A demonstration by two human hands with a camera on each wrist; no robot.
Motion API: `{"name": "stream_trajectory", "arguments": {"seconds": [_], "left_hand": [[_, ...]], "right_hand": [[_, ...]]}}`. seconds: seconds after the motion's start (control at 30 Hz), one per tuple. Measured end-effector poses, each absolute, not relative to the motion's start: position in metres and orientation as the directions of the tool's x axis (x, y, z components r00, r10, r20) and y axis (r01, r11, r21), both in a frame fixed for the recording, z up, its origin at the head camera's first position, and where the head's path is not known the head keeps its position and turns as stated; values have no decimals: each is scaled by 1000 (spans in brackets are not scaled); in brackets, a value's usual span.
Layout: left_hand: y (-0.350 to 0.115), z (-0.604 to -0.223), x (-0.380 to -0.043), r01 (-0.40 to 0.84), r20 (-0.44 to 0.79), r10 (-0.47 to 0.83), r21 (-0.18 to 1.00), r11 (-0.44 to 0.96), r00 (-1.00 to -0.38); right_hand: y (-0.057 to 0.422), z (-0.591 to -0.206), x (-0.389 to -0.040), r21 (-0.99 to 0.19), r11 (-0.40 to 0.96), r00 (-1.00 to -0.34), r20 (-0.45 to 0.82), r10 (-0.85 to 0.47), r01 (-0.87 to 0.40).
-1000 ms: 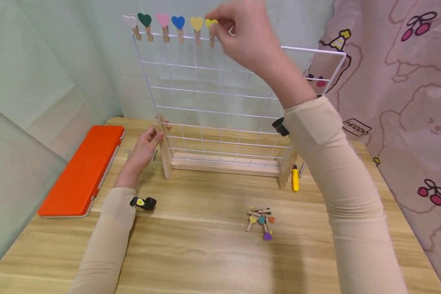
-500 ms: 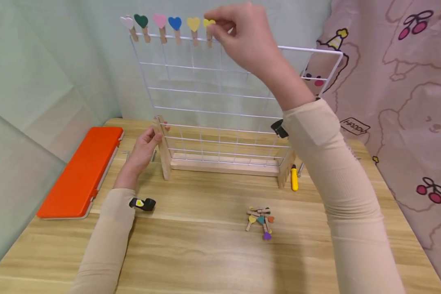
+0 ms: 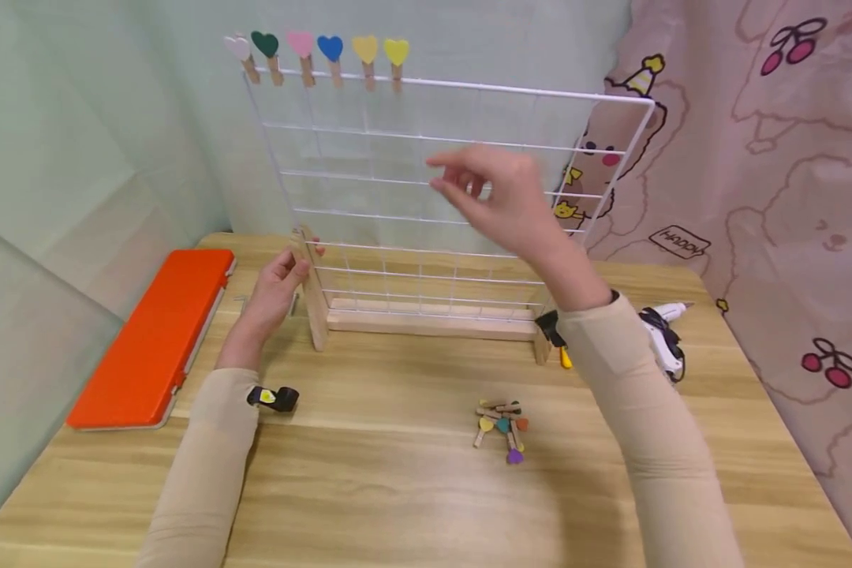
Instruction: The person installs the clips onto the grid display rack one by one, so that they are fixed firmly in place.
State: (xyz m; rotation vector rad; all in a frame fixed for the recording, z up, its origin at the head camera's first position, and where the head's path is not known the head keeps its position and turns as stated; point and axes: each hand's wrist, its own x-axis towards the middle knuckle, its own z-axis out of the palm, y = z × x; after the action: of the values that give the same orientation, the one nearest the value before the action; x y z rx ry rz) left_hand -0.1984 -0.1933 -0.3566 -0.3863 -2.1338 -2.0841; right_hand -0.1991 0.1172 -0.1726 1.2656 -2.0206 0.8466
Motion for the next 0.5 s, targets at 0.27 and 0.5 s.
{"name": "stream_trajectory", "arguments": {"seconds": [0.27, 0.5], "left_hand": [[-195, -357, -198, 278, 274, 102, 960, 21, -956], [-195, -358, -198, 267, 265, 87, 964, 3, -960]], "right_hand": [[155, -299, -183, -304, 426, -522, 437, -733, -852], [202, -363, -139, -461, 560, -686, 166, -708, -689]]}}
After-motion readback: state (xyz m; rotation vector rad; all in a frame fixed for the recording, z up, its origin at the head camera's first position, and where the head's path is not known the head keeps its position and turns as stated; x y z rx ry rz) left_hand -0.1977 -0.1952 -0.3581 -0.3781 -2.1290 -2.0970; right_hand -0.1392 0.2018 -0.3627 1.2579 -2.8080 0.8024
